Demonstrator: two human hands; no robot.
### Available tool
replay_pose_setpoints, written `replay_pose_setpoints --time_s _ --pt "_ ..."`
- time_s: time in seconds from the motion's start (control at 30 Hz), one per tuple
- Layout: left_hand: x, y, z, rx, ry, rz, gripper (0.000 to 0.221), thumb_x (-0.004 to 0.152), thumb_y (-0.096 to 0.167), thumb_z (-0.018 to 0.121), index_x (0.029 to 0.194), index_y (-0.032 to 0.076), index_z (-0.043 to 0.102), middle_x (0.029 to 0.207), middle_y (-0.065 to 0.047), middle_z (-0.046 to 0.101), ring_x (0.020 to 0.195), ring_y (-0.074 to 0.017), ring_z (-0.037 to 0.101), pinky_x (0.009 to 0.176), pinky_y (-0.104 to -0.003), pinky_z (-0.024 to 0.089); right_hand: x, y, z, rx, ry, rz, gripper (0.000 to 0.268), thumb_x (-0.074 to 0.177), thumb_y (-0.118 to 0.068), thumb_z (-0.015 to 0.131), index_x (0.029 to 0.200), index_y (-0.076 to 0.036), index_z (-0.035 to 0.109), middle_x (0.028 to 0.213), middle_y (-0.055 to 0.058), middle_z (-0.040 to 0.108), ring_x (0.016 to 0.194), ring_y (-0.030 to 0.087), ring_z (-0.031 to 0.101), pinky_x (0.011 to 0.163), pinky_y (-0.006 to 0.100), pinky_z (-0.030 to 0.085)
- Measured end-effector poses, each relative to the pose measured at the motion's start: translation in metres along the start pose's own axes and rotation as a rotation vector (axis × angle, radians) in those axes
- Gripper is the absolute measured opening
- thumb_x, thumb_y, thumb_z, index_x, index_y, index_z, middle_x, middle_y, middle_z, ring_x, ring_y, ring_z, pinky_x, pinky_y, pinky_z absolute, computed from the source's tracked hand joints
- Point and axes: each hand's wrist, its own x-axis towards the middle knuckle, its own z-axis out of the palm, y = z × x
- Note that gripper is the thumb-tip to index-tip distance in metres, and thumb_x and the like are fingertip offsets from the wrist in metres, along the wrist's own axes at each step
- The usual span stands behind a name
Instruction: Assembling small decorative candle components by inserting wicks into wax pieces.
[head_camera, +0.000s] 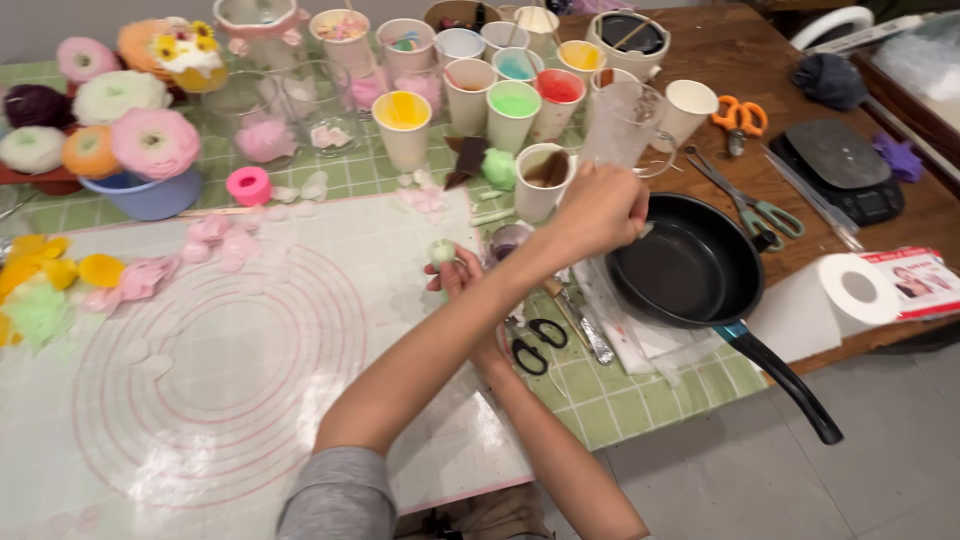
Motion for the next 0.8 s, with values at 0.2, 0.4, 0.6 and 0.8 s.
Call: replay_pose_setpoints --time_s 0.2,0.4,0.6,0.8 --pt "0.013 -0.01 0.097 0.269 -0.061 0.034 0.011 0.058 0.007 0.077 0.068 0.008 0.073 0.076 -0.011 0.073 0.089 -0.0292 0.068 0.092 -0.043 0.044 0.002 0.012 -0.002 0.136 0.054 -0.016 0.04 0.107 -0.021 0.058 0.14 0.001 0.058 0.105 0.009 0.071 0.079 0.009 0.058 0.074 0.025 0.05" --pt "0.014 -0.004 0.109 0.311 -0.101 0.026 0.016 0.056 0.009 0.081 0.07 0.01 0.073 0.078 -0.011 0.074 0.088 -0.0269 0.069 0.088 -0.038 0.045 0.002 0.009 -0.004 0.143 0.017 0.005 0.04 0.11 -0.022 0.052 0.142 0.003 0.057 0.108 0.008 0.071 0.081 0.01 0.062 0.079 0.025 0.053" --pt "0.014 -0.013 0.128 0.306 -0.17 -0.01 0.015 0.057 0.01 0.081 0.071 0.01 0.074 0.079 -0.012 0.075 0.086 -0.0269 0.069 0.087 -0.038 0.045 0.0 -0.008 -0.001 0.169 -0.058 0.032 0.046 0.104 -0.019 0.06 0.145 0.001 0.051 0.116 0.007 0.07 0.098 0.013 0.068 0.091 0.026 0.052" --pt "0.017 -0.015 0.114 0.139 -0.124 -0.049 0.006 0.063 0.007 0.075 0.068 0.01 0.075 0.073 -0.014 0.074 0.079 -0.0293 0.072 0.087 -0.041 0.048 0.001 0.008 -0.001 0.231 -0.009 -0.02 0.041 0.103 -0.014 0.066 0.136 0.007 0.057 0.116 0.009 0.073 0.1 0.017 0.07 0.093 0.029 0.053"
